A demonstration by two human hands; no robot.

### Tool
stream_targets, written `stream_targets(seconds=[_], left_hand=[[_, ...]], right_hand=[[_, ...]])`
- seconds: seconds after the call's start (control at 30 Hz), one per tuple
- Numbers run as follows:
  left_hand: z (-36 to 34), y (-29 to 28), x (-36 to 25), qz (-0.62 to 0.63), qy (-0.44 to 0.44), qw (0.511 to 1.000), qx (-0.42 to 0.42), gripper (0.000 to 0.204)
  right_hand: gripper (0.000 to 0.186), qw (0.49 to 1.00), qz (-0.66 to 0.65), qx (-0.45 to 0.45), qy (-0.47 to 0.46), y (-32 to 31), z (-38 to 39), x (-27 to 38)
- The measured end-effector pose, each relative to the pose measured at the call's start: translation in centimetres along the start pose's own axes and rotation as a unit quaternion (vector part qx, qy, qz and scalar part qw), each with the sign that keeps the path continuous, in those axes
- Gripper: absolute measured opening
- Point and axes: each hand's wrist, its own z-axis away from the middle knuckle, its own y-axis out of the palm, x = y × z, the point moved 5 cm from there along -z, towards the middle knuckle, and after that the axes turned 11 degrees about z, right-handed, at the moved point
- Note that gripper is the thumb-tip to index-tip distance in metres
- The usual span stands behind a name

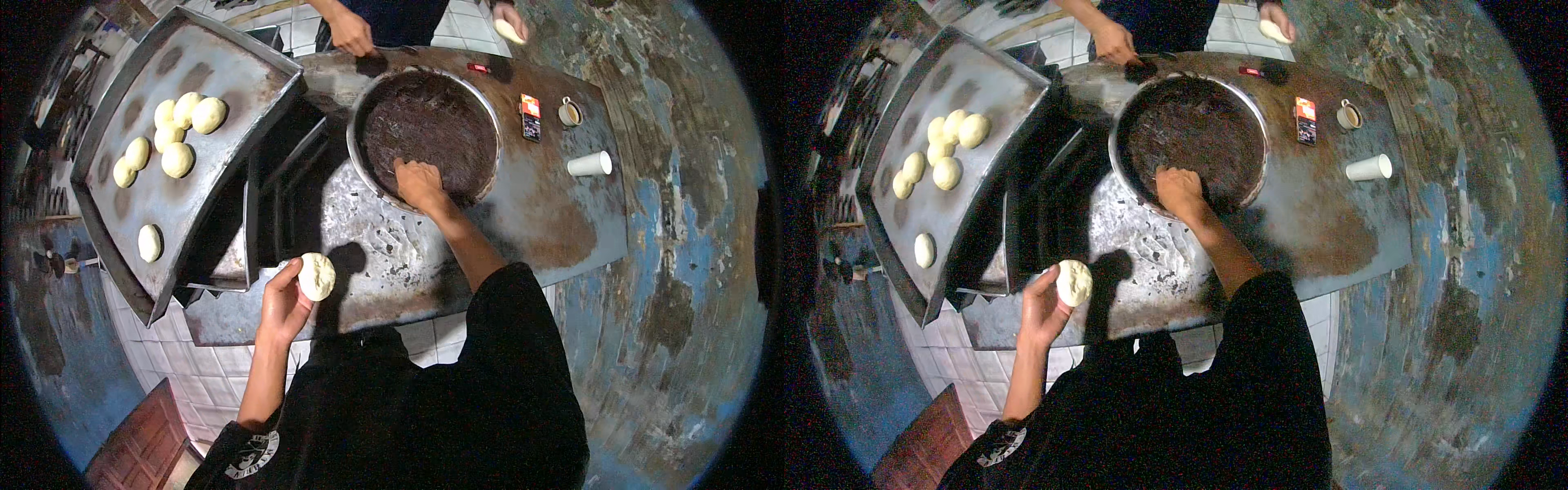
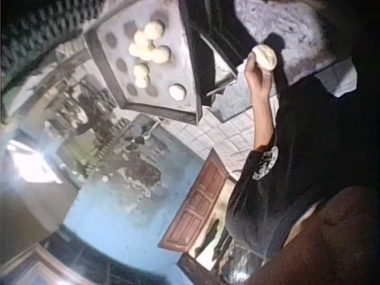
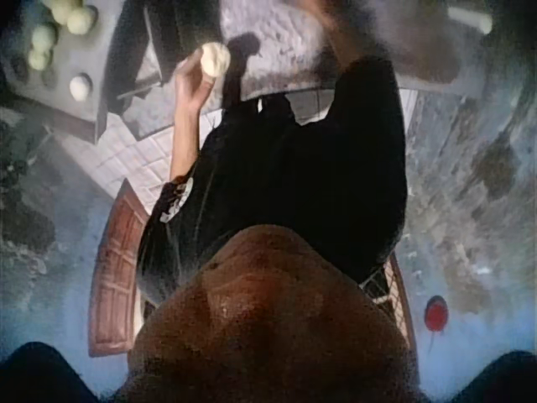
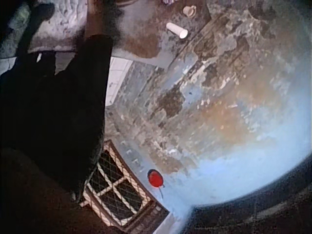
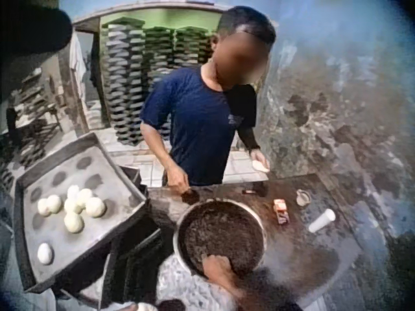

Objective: The person prepares filled bread by flattening dough balls by hand, scooping chocolate filling into the center, pinching the dough to seal it, and placing the finished balls onto a metal baking tray.

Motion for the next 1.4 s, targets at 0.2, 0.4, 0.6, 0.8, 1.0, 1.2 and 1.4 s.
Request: stream_targets(seconds=[0.2, 0.4, 0.6, 0.8, 1.0, 1.2, 1.4], left_hand=[[0.4, 0.9, 1.2, 0.034, -0.013, 0.999, 0.034, 0.029], [1.5, 3.1, 3.3, 0.08, 0.013, 0.994, 0.075, 0.028], [4.2, 7.0, 7.8, 0.088, -0.009, 0.984, 0.156, 0.031], [8.2, 3.4, 10.2, 0.149, 0.006, 0.974, 0.171, 0.033], [9.7, 1.5, 10.3, 0.136, 0.021, 0.958, 0.25, 0.042], [10.8, -3.4, 9.3, 0.148, 0.102, 0.971, 0.158, 0.037], [11.5, -3.3, 10.1, 0.132, 0.078, 0.958, 0.241, 0.05]], right_hand=[[0.028, 0.987, -0.153, 0.039, 0.025, 1.8, 0.6, -2.1], [0.009, 0.718, -0.67, 0.189, -0.025, -6.2, 11.3, 1.2], [0.012, 0.657, -0.749, 0.039, -0.073, -8.1, 21.9, 8.6], [0.006, 0.587, -0.805, 0.086, 0.011, 6.7, 29.1, 9.6], [0.01, 0.746, -0.661, 0.034, 0.076, 10.4, 26.9, 10.2], [0.011, 0.401, -0.895, 0.168, -0.103, -2.4, 30.9, 15.5], [0.011, 0.589, -0.784, 0.184, -0.068, 5.5, 31.6, 15.6]])
